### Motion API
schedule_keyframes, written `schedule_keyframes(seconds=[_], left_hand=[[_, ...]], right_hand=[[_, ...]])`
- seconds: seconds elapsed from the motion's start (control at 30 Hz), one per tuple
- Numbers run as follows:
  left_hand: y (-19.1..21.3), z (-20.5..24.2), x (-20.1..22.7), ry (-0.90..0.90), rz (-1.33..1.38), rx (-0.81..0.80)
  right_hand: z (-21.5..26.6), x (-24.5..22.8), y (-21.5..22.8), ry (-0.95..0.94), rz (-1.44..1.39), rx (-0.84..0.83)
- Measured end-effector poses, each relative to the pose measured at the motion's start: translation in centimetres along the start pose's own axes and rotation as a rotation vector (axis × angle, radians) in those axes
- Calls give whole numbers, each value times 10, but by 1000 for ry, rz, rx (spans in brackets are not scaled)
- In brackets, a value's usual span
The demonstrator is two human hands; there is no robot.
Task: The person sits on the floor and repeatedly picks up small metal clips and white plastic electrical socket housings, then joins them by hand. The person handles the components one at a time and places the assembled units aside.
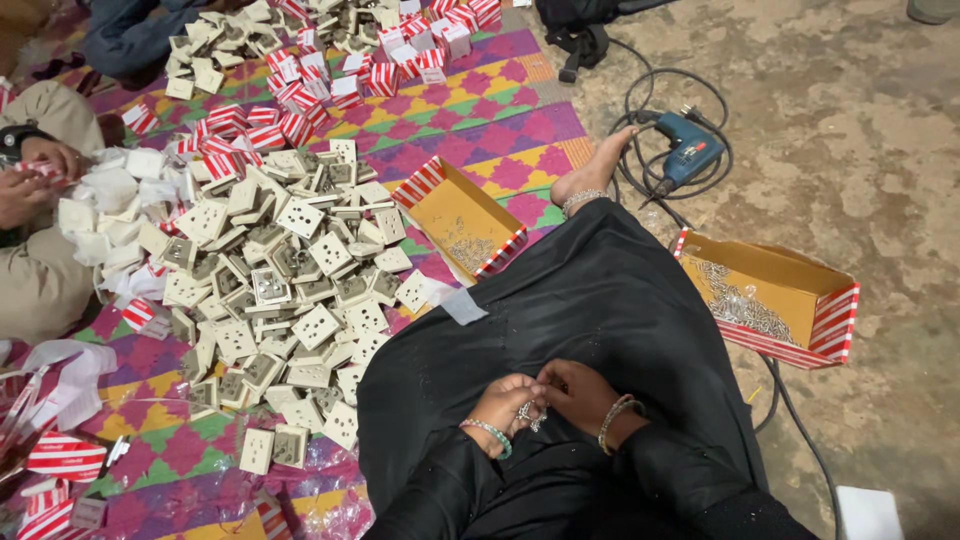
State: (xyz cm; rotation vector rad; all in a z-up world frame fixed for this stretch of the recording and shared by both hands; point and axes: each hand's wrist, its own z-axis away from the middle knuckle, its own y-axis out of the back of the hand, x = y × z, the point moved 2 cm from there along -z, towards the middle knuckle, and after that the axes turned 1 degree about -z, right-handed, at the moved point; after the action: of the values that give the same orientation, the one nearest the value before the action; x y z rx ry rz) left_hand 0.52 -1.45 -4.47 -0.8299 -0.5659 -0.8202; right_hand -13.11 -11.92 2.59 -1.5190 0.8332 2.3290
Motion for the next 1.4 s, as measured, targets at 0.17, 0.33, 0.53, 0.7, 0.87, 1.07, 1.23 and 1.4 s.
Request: schedule_keyframes(seconds=[0.17,0.33,0.53,0.7,0.87,1.07,1.23,1.4], left_hand=[[3,-8,-6,-74,-138,36],[5,-13,-11,-64,-158,78],[7,-13,-12,-30,-76,48],[1,-9,-5,-30,-85,46],[-2,-2,1,37,-53,77],[-4,1,6,47,-91,72],[-2,-2,2,6,-55,4],[0,-5,-2,9,-28,43]], right_hand=[[0,2,3,65,119,42],[1,0,5,108,216,84],[4,-5,6,66,216,83],[7,-14,7,79,233,89],[8,-18,8,6,245,47],[7,-19,8,6,246,42],[6,-16,8,57,241,68],[6,-13,7,29,229,68]])
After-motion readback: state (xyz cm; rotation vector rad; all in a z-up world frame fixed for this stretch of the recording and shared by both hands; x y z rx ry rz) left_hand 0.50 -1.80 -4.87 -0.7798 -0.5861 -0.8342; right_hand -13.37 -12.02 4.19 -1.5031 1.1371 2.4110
